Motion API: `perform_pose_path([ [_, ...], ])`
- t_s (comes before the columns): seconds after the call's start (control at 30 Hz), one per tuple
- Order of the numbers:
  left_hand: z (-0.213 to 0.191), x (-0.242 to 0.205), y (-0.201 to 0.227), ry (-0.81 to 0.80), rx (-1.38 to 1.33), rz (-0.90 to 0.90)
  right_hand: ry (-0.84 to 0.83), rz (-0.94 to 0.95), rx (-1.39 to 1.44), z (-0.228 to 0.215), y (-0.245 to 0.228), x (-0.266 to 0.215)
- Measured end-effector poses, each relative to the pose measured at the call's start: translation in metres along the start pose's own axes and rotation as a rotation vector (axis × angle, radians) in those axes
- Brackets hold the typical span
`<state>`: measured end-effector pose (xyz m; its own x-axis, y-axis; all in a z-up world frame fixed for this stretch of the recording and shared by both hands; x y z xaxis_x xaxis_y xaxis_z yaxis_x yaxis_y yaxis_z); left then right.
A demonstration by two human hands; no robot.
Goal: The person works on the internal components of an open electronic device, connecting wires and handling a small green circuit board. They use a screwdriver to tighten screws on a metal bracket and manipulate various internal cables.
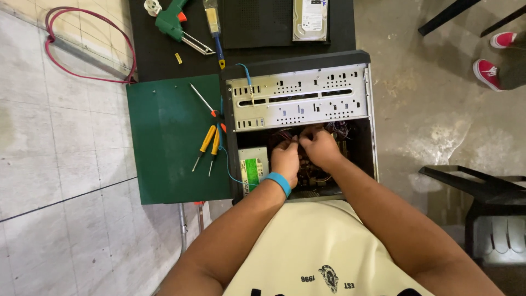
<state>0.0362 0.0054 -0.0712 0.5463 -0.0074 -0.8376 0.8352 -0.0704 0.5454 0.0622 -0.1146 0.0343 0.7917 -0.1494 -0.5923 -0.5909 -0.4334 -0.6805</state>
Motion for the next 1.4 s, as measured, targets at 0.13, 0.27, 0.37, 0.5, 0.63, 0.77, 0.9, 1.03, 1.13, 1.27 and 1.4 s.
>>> perform_pose_path([
  [0.13,-0.005,-0.017,0.016,0.031,0.026,0.011,0.015,-0.098,0.026,-0.003,-0.003,-0.003],
  [0.27,-0.003,-0.047,0.043,0.028,-0.121,0.024,-0.069,-0.122,0.061,-0.007,0.000,0.004],
  [0.37,-0.001,-0.051,0.050,0.019,-0.232,-0.005,-0.103,-0.205,0.124,-0.022,-0.024,-0.019],
  [0.5,-0.002,-0.066,0.064,0.018,-0.306,-0.059,-0.105,-0.267,0.204,-0.022,-0.010,-0.011],
  [0.63,-0.002,-0.056,0.067,0.031,-0.165,-0.082,-0.097,-0.273,0.261,-0.028,-0.014,-0.018],
  [0.77,0.002,-0.009,0.035,0.074,-0.150,-0.121,-0.099,-0.264,0.106,-0.037,-0.017,-0.023],
  [0.9,0.005,-0.044,0.058,0.023,-0.251,-0.133,-0.115,-0.204,-0.018,-0.049,-0.022,-0.034],
  [1.03,0.011,-0.039,0.043,-0.042,-0.361,-0.176,-0.122,-0.112,0.141,-0.053,-0.002,-0.039],
  [1.13,0.010,-0.032,0.034,-0.124,-0.525,-0.229,-0.065,-0.052,0.280,-0.056,0.022,-0.037],
  [1.27,-0.001,-0.049,0.041,-0.188,-0.567,-0.186,-0.045,-0.124,0.302,-0.061,0.042,-0.039],
  [1.4,-0.006,-0.054,0.045,-0.252,-0.541,-0.079,-0.064,-0.133,0.354,-0.053,0.045,-0.044],
])
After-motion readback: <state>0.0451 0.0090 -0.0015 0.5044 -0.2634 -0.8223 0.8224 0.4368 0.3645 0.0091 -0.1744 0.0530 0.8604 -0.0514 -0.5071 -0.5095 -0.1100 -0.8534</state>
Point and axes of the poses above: each hand's wrist, its own x-axis towards the middle knuckle, its own z-axis out of the palm, y = z × x, the point moved 5 cm from there along x, towards the middle knuckle, and after that the axes turned 12 degrees about x, right-handed, at the moved point
